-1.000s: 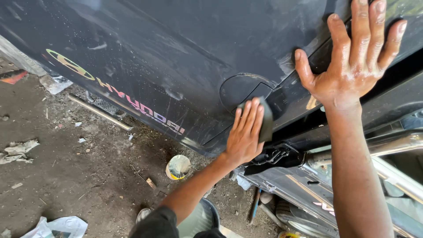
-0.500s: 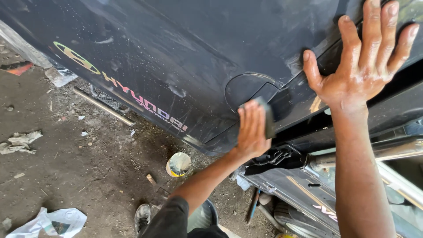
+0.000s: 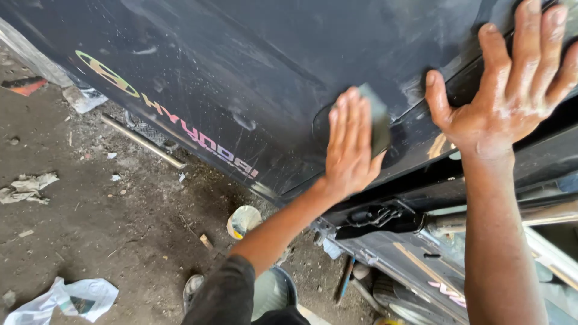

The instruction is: The person sands the side panel of a black Hyundai car using a sanding block. They work around the fuel cap and decals, repeatedly dipping the block into a bucket of water to keep the surface wet.

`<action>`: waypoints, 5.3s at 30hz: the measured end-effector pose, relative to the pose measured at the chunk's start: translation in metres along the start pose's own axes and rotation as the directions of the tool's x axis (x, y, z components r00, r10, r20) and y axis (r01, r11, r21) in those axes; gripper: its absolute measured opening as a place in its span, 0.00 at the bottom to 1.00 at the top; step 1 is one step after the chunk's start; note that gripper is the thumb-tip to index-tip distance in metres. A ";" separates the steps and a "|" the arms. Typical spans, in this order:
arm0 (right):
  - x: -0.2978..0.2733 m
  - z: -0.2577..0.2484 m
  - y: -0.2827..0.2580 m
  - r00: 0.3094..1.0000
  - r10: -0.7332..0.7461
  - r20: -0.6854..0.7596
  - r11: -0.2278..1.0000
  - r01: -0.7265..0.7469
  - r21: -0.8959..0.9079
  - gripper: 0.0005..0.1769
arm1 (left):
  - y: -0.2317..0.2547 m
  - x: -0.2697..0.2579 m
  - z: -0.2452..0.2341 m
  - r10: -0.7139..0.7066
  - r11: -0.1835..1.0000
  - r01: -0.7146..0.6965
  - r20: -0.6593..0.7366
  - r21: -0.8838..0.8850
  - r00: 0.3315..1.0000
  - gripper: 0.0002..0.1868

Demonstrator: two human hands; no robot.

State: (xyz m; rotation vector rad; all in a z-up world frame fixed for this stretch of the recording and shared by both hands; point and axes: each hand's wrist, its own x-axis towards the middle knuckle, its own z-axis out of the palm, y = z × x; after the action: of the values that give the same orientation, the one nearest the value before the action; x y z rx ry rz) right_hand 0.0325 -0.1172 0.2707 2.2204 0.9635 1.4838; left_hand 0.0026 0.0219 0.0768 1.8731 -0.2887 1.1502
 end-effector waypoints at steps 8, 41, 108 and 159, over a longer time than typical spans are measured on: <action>0.001 -0.001 -0.001 1.000 -0.013 -0.012 1.000 0.013 -0.008 0.36 | -0.053 -0.068 0.024 -0.053 0.995 0.060 -0.094 0.073 0.994 0.38; 0.002 0.003 -0.004 0.999 0.044 -0.029 0.999 -0.044 -0.008 0.34 | -0.093 0.001 -0.035 0.368 0.909 -0.398 0.210 0.124 0.906 0.30; 0.038 0.142 -0.277 0.036 0.979 -0.202 -0.010 -0.975 -0.220 0.40 | -0.459 0.145 -0.240 0.505 0.740 -0.585 0.300 0.331 0.809 0.31; 0.028 0.184 -0.344 0.311 0.931 -0.190 0.298 -0.950 -0.094 0.44 | -0.463 0.140 -0.235 0.491 0.739 -0.567 0.285 0.365 0.823 0.32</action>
State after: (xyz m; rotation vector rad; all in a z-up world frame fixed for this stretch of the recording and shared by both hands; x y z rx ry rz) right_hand 0.0793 0.1736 0.0132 2.6597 -0.7642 1.9596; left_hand 0.2113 0.5053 -0.0321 2.3833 -0.7610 1.5331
